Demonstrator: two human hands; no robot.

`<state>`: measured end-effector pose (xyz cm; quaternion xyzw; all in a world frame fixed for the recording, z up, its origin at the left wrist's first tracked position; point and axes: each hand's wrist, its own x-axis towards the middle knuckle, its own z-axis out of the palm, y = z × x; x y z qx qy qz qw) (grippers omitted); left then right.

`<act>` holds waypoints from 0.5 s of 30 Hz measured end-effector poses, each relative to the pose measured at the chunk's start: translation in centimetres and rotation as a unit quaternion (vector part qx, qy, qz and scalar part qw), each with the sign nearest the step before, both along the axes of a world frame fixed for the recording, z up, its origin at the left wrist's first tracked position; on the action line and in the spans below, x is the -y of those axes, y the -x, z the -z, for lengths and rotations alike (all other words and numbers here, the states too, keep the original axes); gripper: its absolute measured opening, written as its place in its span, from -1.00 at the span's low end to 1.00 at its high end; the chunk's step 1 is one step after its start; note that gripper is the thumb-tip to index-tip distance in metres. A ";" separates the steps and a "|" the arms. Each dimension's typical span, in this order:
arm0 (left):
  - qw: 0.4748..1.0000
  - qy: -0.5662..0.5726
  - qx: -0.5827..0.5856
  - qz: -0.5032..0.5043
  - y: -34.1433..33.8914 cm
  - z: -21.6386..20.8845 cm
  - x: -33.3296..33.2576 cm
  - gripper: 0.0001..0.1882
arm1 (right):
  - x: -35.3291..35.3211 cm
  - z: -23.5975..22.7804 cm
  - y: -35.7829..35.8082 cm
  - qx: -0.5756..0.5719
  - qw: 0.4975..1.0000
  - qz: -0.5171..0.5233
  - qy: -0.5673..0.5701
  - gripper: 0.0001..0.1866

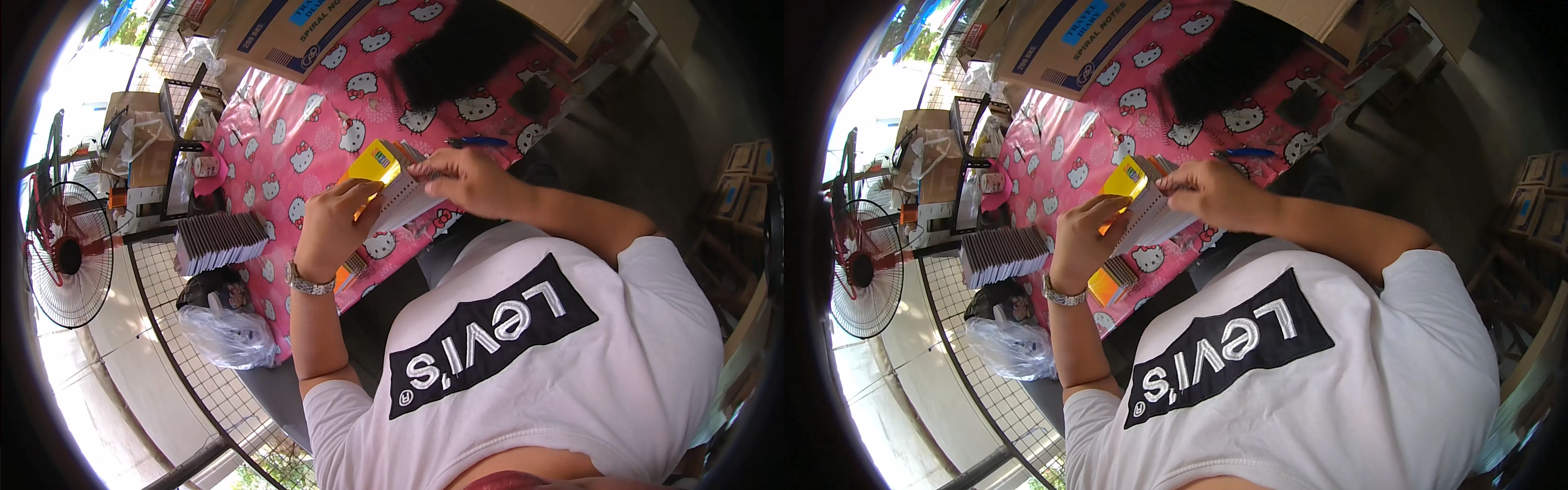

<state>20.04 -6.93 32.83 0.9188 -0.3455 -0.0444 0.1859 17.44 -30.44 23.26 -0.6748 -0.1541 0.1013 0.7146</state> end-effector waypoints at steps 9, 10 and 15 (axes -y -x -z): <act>0.998 0.032 0.010 -0.044 1.2 0.4 -0.2 -0.72 | -1.3 -3.4 1.1 0.129 0.985 0.003 0.117 -0.67; 0.998 0.029 0.022 -0.041 1.2 0.5 -0.2 -0.70 | -1.6 -3.0 0.5 0.087 0.994 -0.003 0.061 -0.64; 0.993 0.020 0.107 -0.039 2.4 0.4 1.3 -0.62 | -0.1 -3.8 -0.6 -0.344 0.882 -0.068 -0.314 -0.47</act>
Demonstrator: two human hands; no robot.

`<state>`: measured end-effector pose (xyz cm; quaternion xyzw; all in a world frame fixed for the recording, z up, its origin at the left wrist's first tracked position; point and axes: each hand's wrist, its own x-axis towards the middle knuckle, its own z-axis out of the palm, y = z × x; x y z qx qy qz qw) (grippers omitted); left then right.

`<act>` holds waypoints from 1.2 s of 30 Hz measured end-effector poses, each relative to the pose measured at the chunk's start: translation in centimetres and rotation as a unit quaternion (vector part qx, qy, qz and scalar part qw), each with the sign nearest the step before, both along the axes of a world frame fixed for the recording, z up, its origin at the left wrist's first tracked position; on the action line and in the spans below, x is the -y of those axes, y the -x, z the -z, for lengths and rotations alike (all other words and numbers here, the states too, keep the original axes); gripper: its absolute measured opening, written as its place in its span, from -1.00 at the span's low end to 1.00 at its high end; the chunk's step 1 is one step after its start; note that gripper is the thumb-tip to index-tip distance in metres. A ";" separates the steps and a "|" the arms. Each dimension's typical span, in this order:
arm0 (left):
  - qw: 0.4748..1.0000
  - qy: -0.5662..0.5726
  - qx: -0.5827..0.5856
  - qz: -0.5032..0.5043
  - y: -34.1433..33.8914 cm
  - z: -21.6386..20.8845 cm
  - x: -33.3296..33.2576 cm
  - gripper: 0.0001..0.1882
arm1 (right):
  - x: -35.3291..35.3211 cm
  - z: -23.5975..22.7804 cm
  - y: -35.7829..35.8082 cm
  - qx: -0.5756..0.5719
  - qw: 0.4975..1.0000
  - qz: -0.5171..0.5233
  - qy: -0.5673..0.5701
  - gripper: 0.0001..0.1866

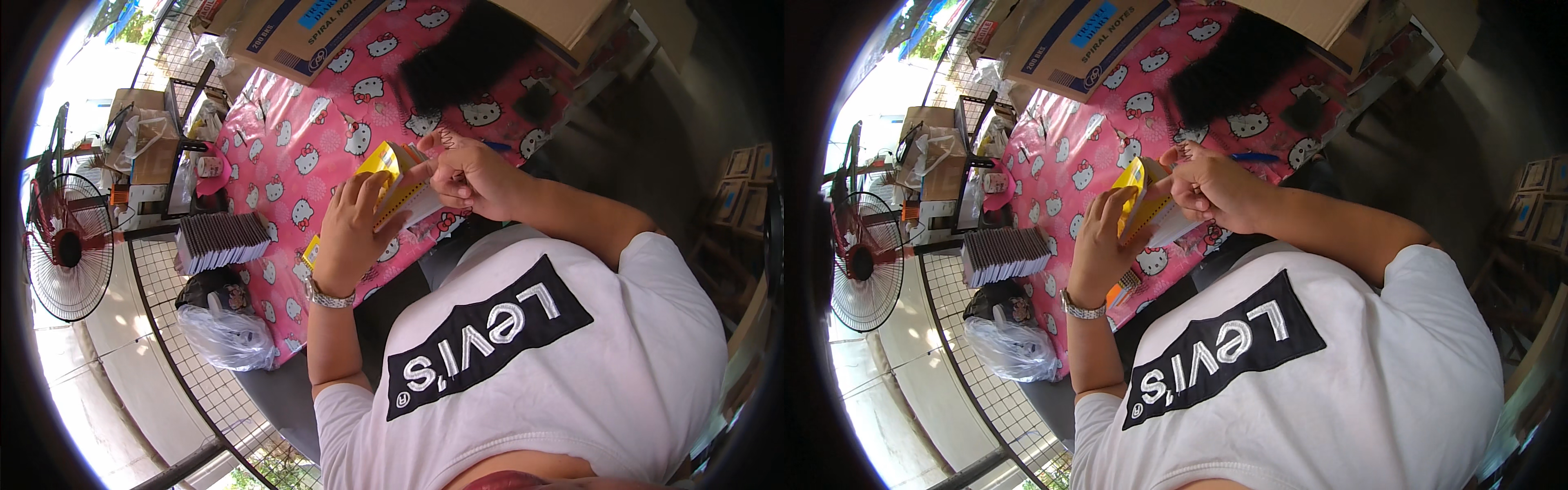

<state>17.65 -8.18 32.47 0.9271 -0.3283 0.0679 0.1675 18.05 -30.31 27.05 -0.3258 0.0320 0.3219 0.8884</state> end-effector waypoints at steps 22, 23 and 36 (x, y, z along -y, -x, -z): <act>0.991 -0.007 0.099 -0.088 -0.6 0.0 1.7 -0.85 | 1.1 -1.8 -3.5 0.611 0.688 0.136 0.366 -0.72; 0.991 -0.006 0.101 -0.086 -0.6 0.0 1.7 -0.84 | 1.3 -1.6 -3.7 0.610 0.695 0.116 0.363 -0.71; 0.998 -0.005 0.063 -0.019 0.2 -0.1 1.7 -0.72 | 3.8 -1.9 -3.9 0.389 0.821 0.061 0.414 -0.68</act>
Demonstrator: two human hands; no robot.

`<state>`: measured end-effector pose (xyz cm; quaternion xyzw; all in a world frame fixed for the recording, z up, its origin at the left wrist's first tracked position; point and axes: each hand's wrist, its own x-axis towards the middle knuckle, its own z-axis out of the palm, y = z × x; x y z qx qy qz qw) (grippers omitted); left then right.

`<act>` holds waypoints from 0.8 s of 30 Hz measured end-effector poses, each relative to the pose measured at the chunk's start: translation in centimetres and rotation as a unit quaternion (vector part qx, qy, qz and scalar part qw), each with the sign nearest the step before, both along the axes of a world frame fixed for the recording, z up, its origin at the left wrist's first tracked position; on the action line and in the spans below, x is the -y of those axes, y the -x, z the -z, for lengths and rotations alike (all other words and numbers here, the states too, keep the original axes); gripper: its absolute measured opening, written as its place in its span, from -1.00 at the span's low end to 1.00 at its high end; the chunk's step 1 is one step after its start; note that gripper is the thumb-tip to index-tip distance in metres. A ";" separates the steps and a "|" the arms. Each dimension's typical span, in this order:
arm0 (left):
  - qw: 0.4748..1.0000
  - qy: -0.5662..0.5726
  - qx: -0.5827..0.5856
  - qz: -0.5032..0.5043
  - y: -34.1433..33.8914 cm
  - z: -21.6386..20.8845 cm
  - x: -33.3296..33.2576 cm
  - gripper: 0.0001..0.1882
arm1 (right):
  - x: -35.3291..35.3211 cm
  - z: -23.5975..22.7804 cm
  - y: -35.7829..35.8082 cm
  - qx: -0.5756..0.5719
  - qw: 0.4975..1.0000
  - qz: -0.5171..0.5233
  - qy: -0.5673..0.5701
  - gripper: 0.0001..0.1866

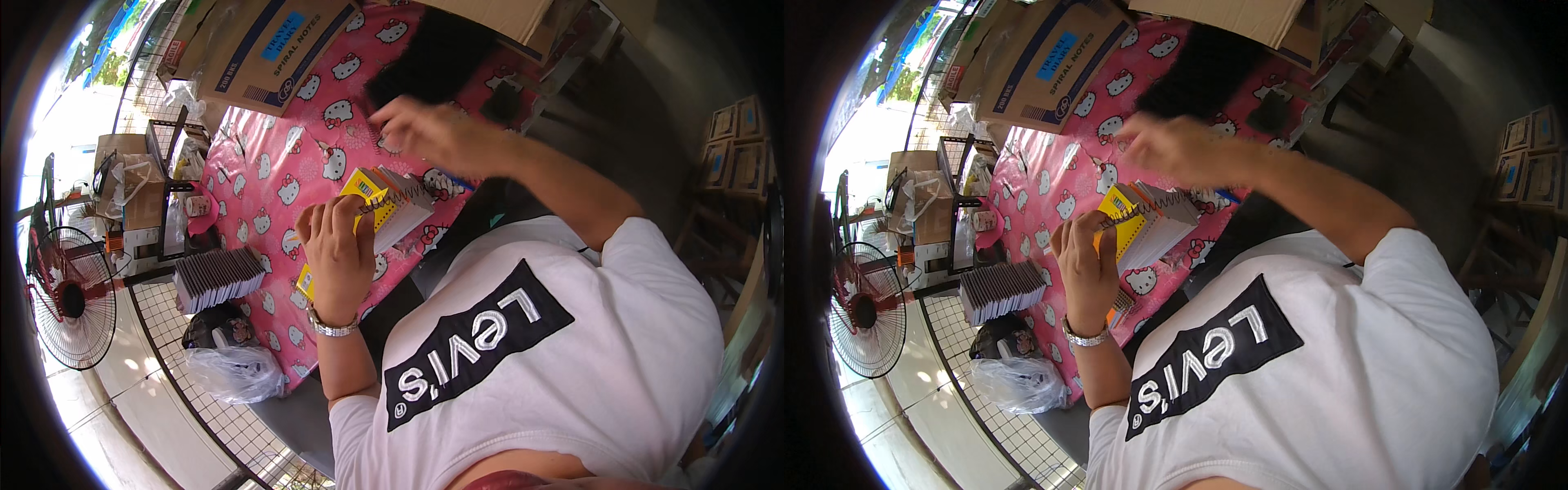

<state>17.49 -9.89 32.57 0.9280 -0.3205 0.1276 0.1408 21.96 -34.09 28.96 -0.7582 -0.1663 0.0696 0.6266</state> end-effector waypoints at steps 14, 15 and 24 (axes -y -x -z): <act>1.000 0.014 0.005 -0.007 -1.1 -0.1 -0.1 -0.76 | 3.1 2.2 -6.6 -0.105 0.974 -0.173 -0.105 -0.40; 1.000 0.014 0.003 -0.022 -0.9 0.3 -0.3 -0.73 | 1.6 0.8 -6.8 -0.129 0.943 -0.252 -0.177 -0.37; 0.993 0.036 0.036 -0.108 0.1 1.6 -1.3 -0.68 | -1.9 -3.1 -6.5 -0.223 0.865 -0.405 -0.193 -0.39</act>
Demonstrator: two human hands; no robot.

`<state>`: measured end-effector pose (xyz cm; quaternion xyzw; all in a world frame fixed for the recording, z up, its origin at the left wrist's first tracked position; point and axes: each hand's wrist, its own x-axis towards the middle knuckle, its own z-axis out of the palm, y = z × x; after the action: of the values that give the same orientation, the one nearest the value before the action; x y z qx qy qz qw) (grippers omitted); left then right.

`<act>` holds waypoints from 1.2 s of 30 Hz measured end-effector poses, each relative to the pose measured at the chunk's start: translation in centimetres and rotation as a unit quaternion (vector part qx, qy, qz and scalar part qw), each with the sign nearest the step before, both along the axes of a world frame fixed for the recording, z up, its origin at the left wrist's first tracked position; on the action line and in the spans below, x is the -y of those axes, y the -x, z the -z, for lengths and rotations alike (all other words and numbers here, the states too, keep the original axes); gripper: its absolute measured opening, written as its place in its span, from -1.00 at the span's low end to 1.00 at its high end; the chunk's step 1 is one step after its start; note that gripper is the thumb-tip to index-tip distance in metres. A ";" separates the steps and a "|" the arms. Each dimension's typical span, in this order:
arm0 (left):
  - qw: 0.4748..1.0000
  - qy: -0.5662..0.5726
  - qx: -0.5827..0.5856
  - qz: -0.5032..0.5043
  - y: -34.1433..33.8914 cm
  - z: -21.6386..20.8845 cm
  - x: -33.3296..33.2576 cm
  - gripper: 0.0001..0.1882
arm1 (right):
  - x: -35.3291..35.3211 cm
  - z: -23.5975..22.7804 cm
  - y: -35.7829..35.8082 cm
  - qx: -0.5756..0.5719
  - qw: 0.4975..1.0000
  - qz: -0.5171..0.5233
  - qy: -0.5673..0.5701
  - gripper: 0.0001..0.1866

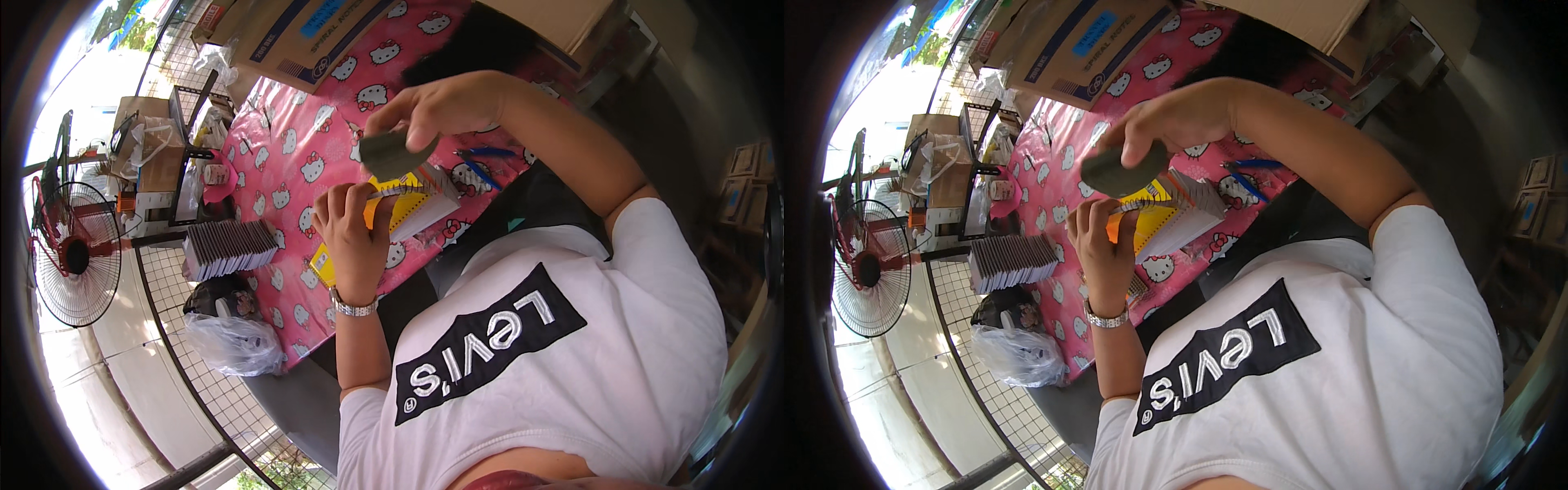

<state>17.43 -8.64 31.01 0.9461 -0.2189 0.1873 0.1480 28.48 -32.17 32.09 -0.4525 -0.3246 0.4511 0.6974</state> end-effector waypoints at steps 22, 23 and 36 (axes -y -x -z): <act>0.980 0.163 -0.101 -0.055 0.0 -0.7 -2.3 -0.76 | -1.6 -1.6 -2.0 0.217 0.966 -0.005 0.139 -0.46; 0.976 0.171 -0.116 -0.061 0.1 -0.7 -2.4 -0.76 | -1.6 -1.4 -2.2 0.150 0.985 -0.009 0.088 -0.46; 0.962 0.231 -0.143 -0.035 -0.2 -0.2 -3.2 -0.72 | -3.6 -1.5 -2.3 0.114 0.993 -0.029 0.028 -0.52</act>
<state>17.59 -5.43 31.17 0.9100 -0.1130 0.1004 0.3861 30.75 -28.61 33.58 -0.5109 -0.4020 0.4257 0.6294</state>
